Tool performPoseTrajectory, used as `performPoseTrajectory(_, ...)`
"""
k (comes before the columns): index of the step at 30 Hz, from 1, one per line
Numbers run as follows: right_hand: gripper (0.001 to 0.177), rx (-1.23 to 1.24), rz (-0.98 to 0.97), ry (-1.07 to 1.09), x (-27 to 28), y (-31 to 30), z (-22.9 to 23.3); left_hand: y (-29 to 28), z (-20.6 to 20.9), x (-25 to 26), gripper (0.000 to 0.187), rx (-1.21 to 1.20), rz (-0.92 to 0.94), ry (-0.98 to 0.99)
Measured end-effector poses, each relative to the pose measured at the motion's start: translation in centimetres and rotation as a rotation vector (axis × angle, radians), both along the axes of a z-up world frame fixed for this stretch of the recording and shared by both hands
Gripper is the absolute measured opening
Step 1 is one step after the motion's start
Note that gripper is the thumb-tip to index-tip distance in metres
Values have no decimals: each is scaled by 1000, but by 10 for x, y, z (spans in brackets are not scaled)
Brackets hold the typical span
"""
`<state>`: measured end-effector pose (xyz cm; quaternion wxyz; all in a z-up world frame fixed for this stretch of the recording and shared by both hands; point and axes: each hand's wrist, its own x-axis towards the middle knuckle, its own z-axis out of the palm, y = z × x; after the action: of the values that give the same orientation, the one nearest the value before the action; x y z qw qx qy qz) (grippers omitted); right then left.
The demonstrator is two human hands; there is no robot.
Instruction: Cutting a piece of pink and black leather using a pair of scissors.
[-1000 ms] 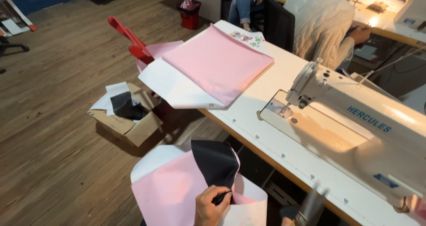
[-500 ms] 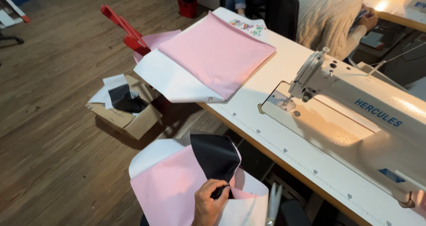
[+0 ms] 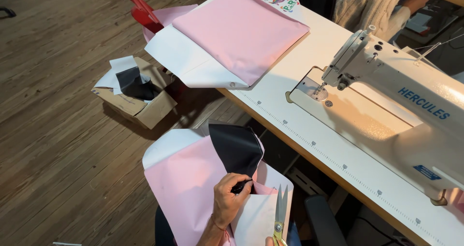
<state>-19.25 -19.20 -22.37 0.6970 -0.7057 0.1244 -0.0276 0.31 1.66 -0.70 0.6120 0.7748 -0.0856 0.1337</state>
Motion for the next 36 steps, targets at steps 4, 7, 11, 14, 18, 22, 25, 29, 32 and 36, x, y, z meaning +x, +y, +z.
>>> performPoseTrajectory(4,81,251,162,101,26,-112,-299,-1,1,-2,13,19,7,-39)
performPoseTrajectory(7,48,507,725,123,51,-105,-266,-1,5,-2,12,27,7,-52)
performPoseTrajectory(11,54,884,1574,107,117,-31,-147,0,13,-3,13,33,11,-80)
performPoseTrajectory(14,35,979,507,-527,108,3,175,1,30,-7,13,66,24,-82)
performPoseTrajectory(18,62,-140,317,-379,156,-7,244,3,56,-11,12,250,-18,-135)
performPoseTrajectory(22,43,-497,198,-325,188,6,254,2,70,-15,13,311,-15,-182)
performPoseTrajectory(25,38,-377,222,-213,187,11,251,7,79,-15,13,302,-14,-202)
performPoseTrajectory(29,28,-222,291,-33,180,12,254,17,91,-19,12,325,6,-239)
performPoseTrajectory(32,21,-275,326,-217,190,7,259,26,98,-12,7,350,-34,-284)
performPoseTrajectory(36,37,-281,390,-218,197,-3,268,31,108,-6,5,433,-51,-352)
